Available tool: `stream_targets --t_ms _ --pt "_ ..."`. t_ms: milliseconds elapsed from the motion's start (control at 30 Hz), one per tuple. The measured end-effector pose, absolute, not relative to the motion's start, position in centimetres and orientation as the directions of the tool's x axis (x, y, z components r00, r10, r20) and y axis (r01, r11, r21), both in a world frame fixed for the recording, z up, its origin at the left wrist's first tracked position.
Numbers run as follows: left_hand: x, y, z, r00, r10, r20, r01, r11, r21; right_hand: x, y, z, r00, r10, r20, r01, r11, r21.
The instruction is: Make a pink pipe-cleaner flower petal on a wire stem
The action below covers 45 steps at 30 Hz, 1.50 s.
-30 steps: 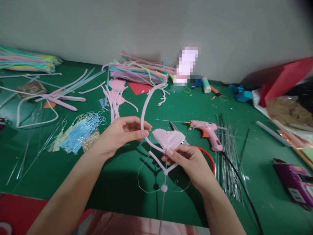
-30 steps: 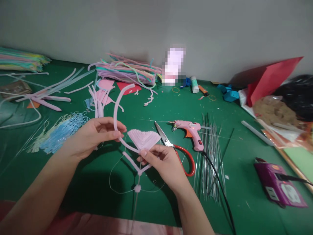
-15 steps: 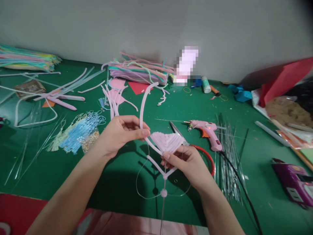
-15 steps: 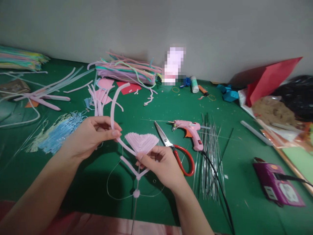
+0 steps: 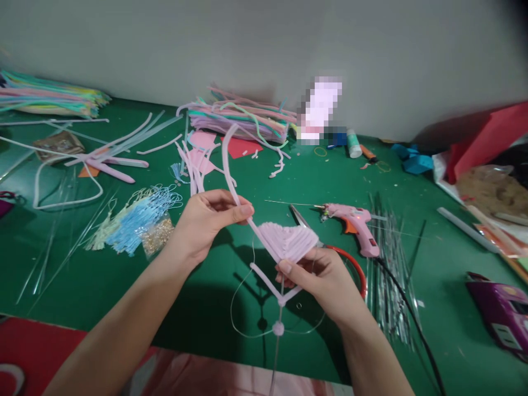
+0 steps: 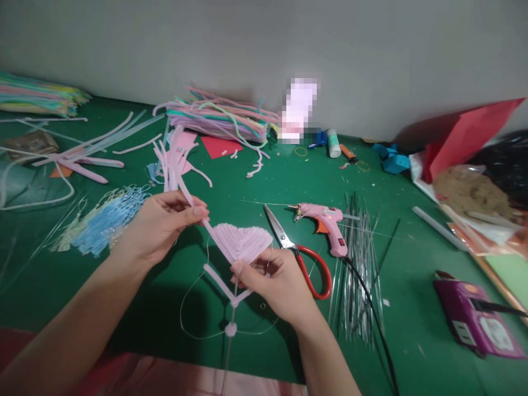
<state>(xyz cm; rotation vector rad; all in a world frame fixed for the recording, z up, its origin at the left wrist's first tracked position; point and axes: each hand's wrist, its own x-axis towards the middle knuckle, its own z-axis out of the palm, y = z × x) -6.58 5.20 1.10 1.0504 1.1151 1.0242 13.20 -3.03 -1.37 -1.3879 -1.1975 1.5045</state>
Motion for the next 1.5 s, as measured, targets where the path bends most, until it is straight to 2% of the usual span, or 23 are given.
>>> stream_targets --t_ms 200,333,400,533,700,967,1167,1500 --pt "-6.7 5.5 1.1 0.158 0.968 -0.193 -0.16 0.218 0.963 13.0 -3.0 -1.3 -0.114 0.954 -0.278 0.027 -0.277 -0.961" --pt "-6.6 5.3 1.2 0.294 0.935 -0.197 -0.166 0.253 0.953 13.2 -2.8 -1.4 -0.059 0.956 -0.286 -0.013 -0.287 -0.958" --pt "-6.5 5.1 1.4 0.415 0.888 -0.197 -0.116 0.266 0.957 13.3 -2.8 -1.4 -0.035 0.954 -0.296 -0.018 -0.297 -0.955" --pt "-6.4 4.7 1.7 0.604 0.75 -0.271 0.12 0.251 0.961 13.4 -2.7 -1.4 -0.023 0.949 -0.313 -0.037 -0.314 -0.949" --pt "-5.9 4.4 1.6 0.546 0.77 -0.33 0.21 0.256 0.944 13.2 -2.6 -1.5 -0.044 0.95 -0.31 -0.03 -0.311 -0.95" --pt "-5.2 4.1 1.4 0.503 0.782 -0.368 0.099 0.371 0.923 12.7 -2.5 -1.2 -0.023 0.96 -0.278 -0.009 -0.278 -0.961" --pt "-4.7 3.9 1.3 0.487 0.8 -0.35 0.075 0.361 0.93 12.5 -2.2 -1.1 0.045 0.966 -0.253 -0.003 -0.253 -0.967" --pt "-4.4 3.8 0.8 0.49 0.807 -0.331 0.086 0.333 0.939 12.6 -2.2 -1.0 0.029 0.956 -0.293 0.01 -0.293 -0.956"
